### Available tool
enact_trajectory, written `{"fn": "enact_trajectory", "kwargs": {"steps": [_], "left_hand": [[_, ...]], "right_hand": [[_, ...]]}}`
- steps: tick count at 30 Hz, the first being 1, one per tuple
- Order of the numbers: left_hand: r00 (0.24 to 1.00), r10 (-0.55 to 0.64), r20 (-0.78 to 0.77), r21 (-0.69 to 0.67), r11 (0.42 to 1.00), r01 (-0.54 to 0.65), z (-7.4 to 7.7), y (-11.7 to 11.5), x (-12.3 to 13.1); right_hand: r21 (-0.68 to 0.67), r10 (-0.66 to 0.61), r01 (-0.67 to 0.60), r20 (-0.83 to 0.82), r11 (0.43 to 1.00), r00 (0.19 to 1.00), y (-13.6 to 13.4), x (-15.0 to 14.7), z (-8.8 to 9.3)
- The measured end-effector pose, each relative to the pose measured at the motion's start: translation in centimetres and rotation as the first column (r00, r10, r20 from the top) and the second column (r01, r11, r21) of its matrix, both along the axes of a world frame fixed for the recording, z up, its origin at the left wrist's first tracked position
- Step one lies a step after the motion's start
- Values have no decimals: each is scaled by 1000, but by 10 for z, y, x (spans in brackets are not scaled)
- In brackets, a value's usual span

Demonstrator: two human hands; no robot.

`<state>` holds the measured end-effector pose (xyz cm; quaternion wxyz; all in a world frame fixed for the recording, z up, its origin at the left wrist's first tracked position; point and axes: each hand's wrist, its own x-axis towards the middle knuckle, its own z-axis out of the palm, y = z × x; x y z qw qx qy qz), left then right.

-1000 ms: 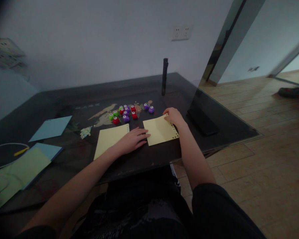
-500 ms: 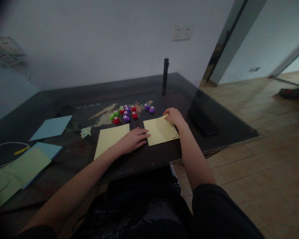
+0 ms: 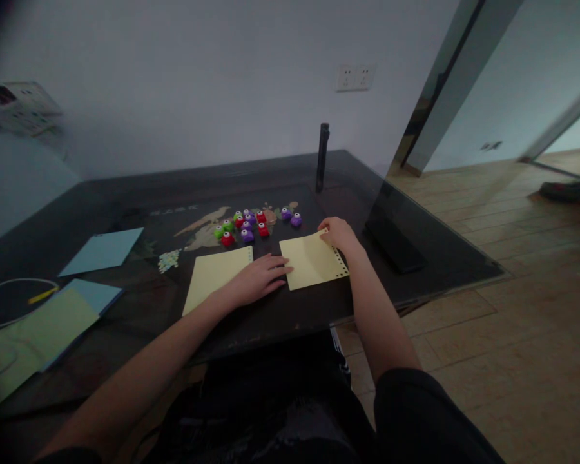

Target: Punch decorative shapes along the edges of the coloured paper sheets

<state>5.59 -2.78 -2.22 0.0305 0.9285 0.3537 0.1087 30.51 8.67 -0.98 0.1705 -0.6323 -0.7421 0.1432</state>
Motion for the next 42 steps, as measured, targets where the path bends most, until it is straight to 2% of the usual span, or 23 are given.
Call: {"fn": "enact_trajectory", "kwargs": {"steps": [4, 7, 9, 12, 14, 16, 18, 21, 23, 25, 28, 32, 37, 42], "left_hand": [[1000, 5, 9, 1, 1000, -5, 0, -1, 0], [999, 18, 48, 46, 999, -21, 7, -2, 0], [994, 27, 104, 75, 997, -35, 16, -2, -2], [966, 72, 249, 66, 994, -91, 39, -1, -14], [928, 148, 341, 10, 987, -161, 53, 1, -30], [891, 248, 379, -38, 967, -253, 60, 4, -52], [880, 340, 331, -76, 940, -334, 57, 8, -78], [853, 445, 274, -71, 894, -443, 37, 13, -111], [844, 469, 259, -60, 880, -470, 21, 16, -124], [849, 474, 233, -47, 878, -477, 9, 18, -130], [861, 469, 196, -34, 881, -472, 0, 18, -130], [854, 493, 165, -15, 867, -498, -7, 17, -128], [855, 500, 141, 7, 863, -506, -13, 19, -128], [862, 488, 136, -9, 871, -491, -12, 20, -128]], "right_hand": [[53, -20, 21, -11, 998, 1000, 1, 1, -2], [117, -54, 58, -37, 991, 998, 1, 3, -2], [165, -78, 87, -61, 982, 995, 0, 3, -1], [226, -75, 99, -115, 969, 991, -3, -2, 4], [260, -16, 57, -158, 964, 987, -8, -10, 10], [288, 91, -32, -193, 957, 977, -15, -25, 18], [300, 213, -146, -204, 943, 956, -25, -47, 26], [248, 385, -345, -133, 905, 913, -40, -86, 35], [177, 476, -460, -56, 870, 878, -47, -113, 35], [122, 523, -523, 30, 844, 852, -50, -134, 30], [81, 531, -549, 167, 832, 831, -50, -153, 18], [78, 519, -559, 282, 826, 807, -52, -162, 7], [91, 492, -552, 352, 829, 796, -57, -167, 3], [83, 497, -554, 346, 829, 796, -56, -167, 0]]}}
